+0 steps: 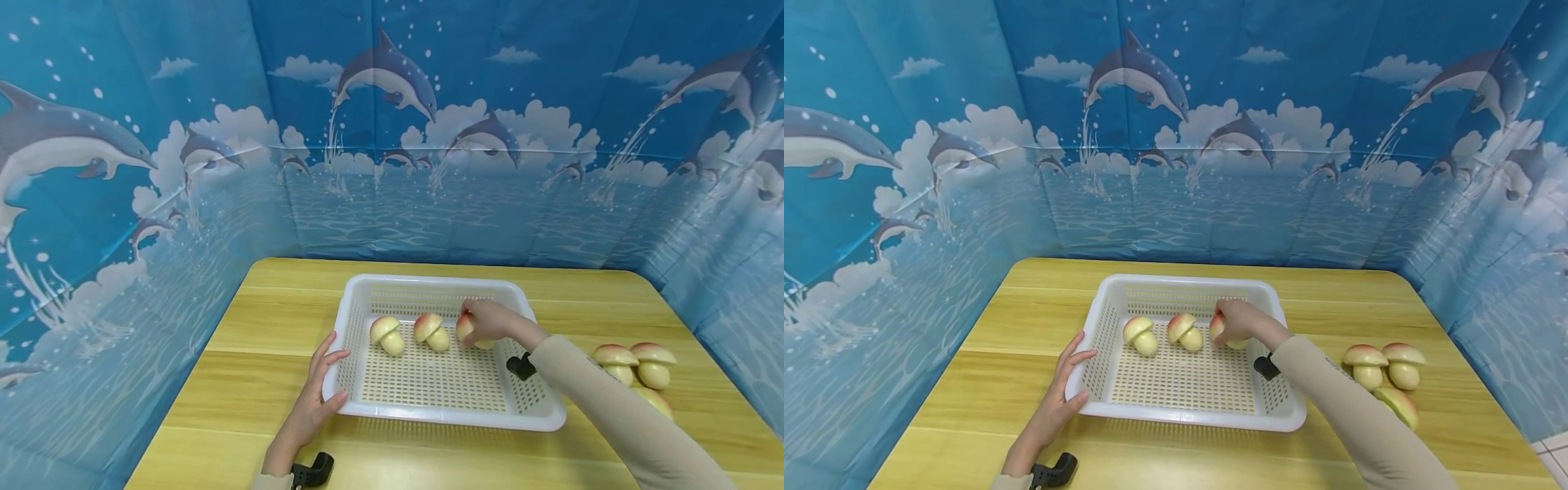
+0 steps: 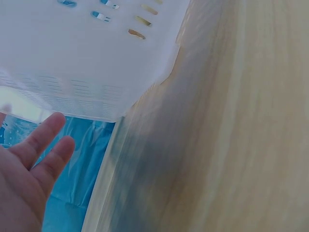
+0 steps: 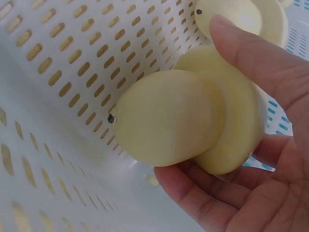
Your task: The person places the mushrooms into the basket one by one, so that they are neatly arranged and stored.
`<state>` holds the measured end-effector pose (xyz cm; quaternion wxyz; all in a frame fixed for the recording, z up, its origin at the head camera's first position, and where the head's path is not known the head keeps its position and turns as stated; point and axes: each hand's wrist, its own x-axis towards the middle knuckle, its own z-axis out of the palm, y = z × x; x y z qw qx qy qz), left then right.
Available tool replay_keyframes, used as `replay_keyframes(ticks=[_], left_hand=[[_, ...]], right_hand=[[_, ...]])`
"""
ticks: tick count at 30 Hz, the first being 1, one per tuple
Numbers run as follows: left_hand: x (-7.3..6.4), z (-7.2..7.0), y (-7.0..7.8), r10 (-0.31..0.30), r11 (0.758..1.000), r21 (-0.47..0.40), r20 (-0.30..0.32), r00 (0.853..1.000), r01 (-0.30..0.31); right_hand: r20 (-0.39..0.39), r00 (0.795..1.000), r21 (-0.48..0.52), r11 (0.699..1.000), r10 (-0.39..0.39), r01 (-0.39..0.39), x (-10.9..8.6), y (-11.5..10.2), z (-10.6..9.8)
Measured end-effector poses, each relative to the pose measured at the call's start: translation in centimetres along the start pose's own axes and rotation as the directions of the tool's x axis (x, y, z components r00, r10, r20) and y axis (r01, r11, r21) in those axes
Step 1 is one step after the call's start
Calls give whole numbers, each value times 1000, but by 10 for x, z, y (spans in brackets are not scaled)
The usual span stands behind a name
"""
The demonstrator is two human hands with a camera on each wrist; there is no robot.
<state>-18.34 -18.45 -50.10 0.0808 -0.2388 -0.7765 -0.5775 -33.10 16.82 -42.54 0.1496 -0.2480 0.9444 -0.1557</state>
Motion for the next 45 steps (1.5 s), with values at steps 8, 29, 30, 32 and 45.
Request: replay_keyframes(ticks=[8,29,30,32,45], left_hand=[[-1,0,-4,-13,1000,-13,-4,1000,13],[0,0,-1,-8,1000,25,2,1000,8],[0,-1,-1,-9,1000,26,1,1000,9],[0,-1,0,-12,1000,27,-1,1000,12],[0,0,0,-13,1000,4,1,1000,13]], right_hand=[[3,1000,4,1000,-2,2,0,0,2],[-17,1000,-2,1000,-23,23,1,5,6],[-17,1000,-1,1000,-22,22,1,4,5],[-18,1000,-1,1000,-20,20,1,4,5],[-11,1000,9,1000,-12,12,-1,5,6]])
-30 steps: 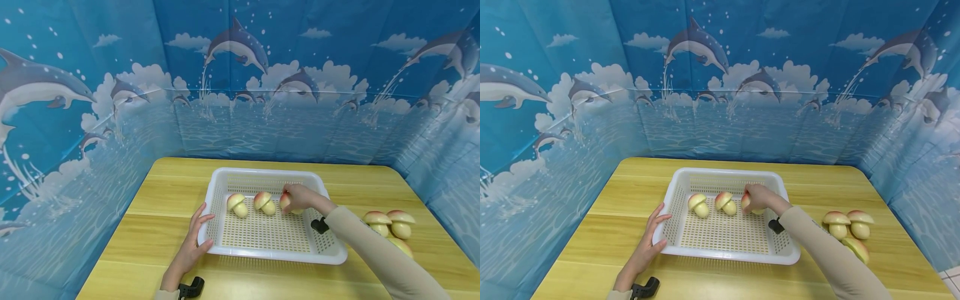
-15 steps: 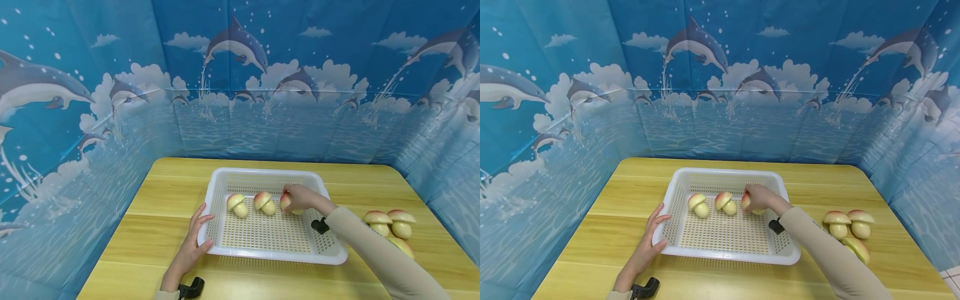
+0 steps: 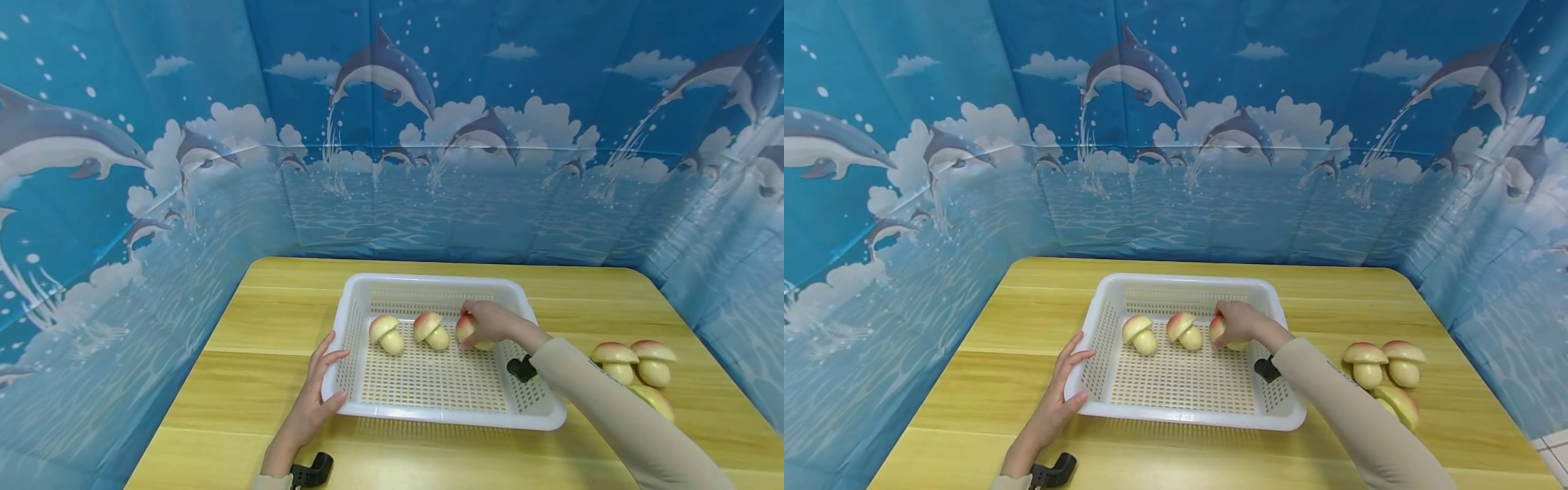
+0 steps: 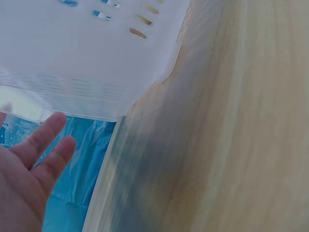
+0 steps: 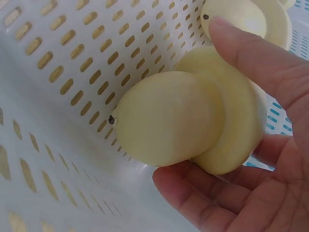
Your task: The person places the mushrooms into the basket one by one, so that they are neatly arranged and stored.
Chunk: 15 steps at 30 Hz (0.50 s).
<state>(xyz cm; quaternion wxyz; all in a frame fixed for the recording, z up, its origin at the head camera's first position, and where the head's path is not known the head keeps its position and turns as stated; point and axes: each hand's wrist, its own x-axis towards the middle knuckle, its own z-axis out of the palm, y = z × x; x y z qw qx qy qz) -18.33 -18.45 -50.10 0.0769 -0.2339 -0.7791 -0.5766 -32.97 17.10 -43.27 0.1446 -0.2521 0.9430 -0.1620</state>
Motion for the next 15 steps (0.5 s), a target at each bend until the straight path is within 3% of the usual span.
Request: replay_keyframes(ticks=[15], left_hand=[[0,-1,-2,0,1000,11,10,1000,0]], right_hand=[[-2,1000,-11,1000,7,-7,-1,-2,0]])
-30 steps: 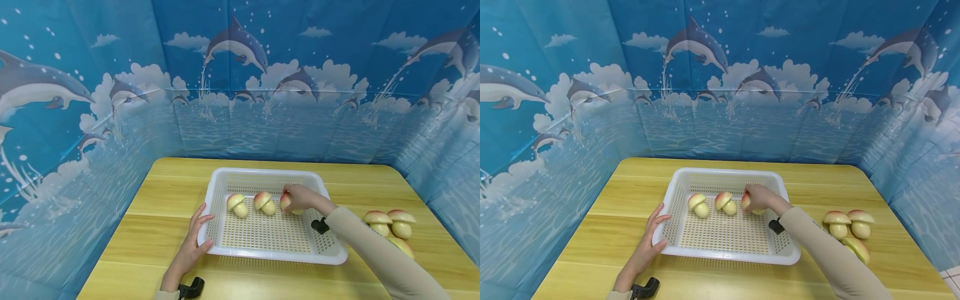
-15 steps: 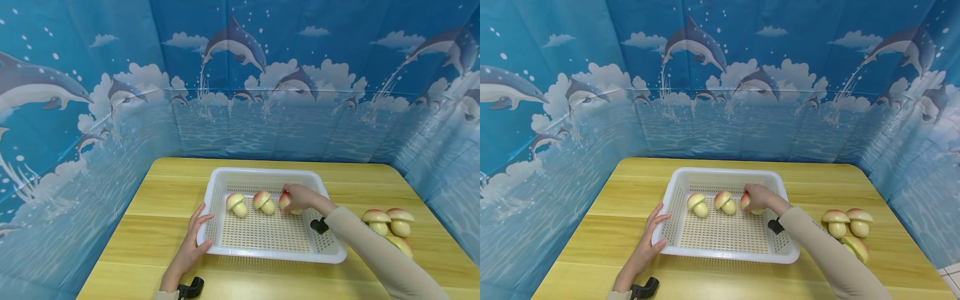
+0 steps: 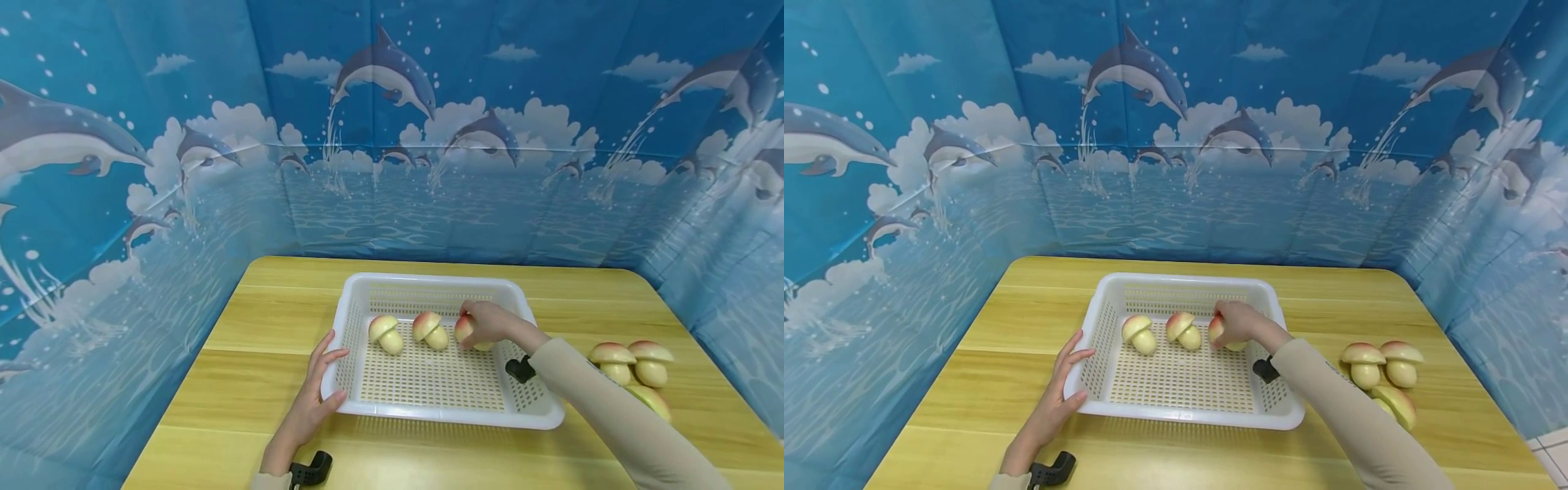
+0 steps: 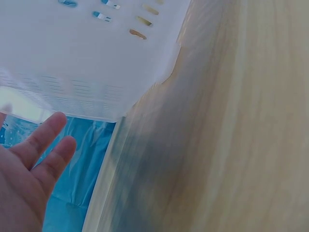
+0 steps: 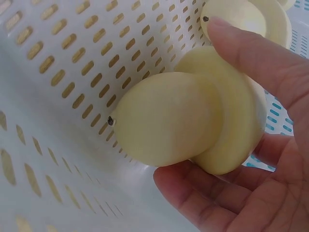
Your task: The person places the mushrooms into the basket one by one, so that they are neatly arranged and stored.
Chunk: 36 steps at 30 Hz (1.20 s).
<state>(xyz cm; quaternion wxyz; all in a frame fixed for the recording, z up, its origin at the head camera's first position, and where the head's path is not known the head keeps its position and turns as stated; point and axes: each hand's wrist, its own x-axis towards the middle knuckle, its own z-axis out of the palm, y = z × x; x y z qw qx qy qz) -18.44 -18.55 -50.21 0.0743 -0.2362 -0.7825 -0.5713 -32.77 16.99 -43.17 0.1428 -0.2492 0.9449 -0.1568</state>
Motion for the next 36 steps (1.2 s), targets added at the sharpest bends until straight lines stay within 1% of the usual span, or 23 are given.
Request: replay_keyframes(ticks=[9,18,27,36], left_hand=[[1,1,1,10,1000,20,-17,1000,-10],[1,1,0,7,1000,11,-19,1000,-7],[1,0,-3,50,999,12,-11,999,-50],[1,0,-3,31,1000,-3,-12,999,-31]], right_hand=[[-16,1000,-8,1000,-21,21,0,-1,0],[-30,999,0,1000,-12,12,0,-1,1],[-29,999,18,999,-29,30,0,0,0],[-16,1000,20,1000,-24,24,0,-1,-1]])
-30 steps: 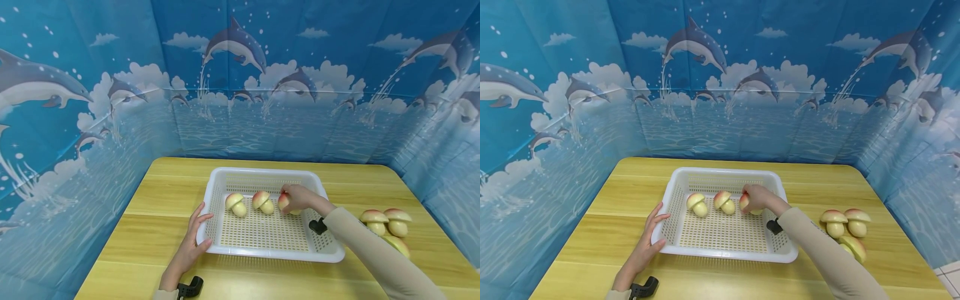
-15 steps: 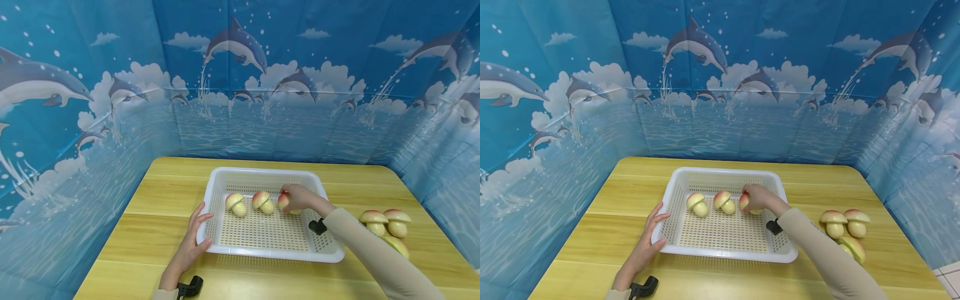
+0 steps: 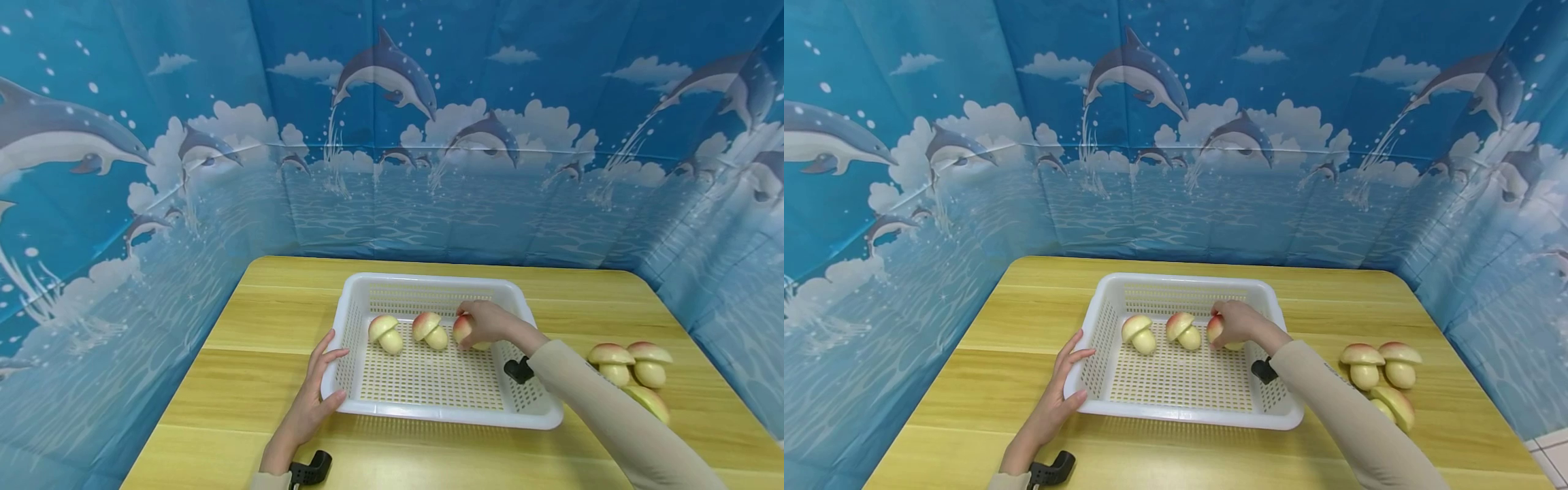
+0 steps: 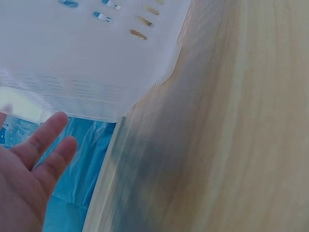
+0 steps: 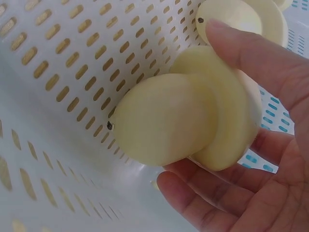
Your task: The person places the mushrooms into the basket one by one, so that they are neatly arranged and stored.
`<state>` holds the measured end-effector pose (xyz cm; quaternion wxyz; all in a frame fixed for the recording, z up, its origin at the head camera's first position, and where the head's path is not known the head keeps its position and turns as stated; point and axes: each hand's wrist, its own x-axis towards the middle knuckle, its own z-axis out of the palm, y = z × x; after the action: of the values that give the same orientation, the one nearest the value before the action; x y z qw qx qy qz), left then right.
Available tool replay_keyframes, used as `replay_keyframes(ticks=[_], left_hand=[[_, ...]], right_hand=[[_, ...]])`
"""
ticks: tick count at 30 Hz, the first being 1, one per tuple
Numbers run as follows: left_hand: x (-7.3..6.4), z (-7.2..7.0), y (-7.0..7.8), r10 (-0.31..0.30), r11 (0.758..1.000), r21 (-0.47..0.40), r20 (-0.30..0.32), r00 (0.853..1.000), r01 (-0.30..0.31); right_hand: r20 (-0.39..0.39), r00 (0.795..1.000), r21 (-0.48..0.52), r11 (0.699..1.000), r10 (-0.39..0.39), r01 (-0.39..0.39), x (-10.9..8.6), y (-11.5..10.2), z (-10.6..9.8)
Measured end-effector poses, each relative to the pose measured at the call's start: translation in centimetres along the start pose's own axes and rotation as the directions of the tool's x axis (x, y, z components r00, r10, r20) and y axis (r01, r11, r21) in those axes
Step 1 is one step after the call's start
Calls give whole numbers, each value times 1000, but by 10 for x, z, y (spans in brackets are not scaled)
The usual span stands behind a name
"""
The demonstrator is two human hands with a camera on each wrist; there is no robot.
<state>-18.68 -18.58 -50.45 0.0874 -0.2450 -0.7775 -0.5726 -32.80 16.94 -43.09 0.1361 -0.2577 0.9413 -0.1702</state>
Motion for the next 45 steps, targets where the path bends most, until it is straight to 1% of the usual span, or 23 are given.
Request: replay_keyframes(ticks=[6,12,17,19,22,26,29,30,32,36,39,45], left_hand=[[0,0,2,-25,1000,14,-4,1000,25],[2,0,8,-16,1000,15,-9,1000,16],[3,-1,20,-15,1000,-8,2,1000,15],[3,-1,22,-14,1000,-8,2,1000,14],[3,-1,30,-9,1000,-3,0,1000,9],[2,-1,22,-2,1000,17,-1,1000,2],[0,0,4,2,1000,29,-2,1000,-2],[0,-1,3,3,1000,31,-1,1000,-3],[-1,-1,1,4,1000,27,1,1000,-4],[-1,-1,1,0,1000,23,3,1000,0],[-1,-1,2,-4,1000,19,5,1000,4],[0,-1,2,-6,1000,10,3,1000,6]], right_hand=[[-1,1000,-18,1000,-11,10,-1,0,-1],[0,1000,-47,998,-30,30,-3,-2,-1],[7,999,-54,998,-37,37,-4,-5,-2],[13,999,-49,998,-30,30,-5,-7,-3],[19,1000,-48,999,-22,23,-5,-9,-5],[32,999,-99,995,19,-16,-7,-15,-5],[41,998,-159,986,53,-46,-9,-20,-5],[43,997,-176,983,62,-54,-9,-21,-5],[38,997,-204,977,68,-59,-10,-23,-5],[18,997,-225,972,70,-64,-14,-26,-11],[-11,999,-222,974,51,-52,-19,-28,-20],[-84,996,-201,978,38,-54,-33,-27,-42]])
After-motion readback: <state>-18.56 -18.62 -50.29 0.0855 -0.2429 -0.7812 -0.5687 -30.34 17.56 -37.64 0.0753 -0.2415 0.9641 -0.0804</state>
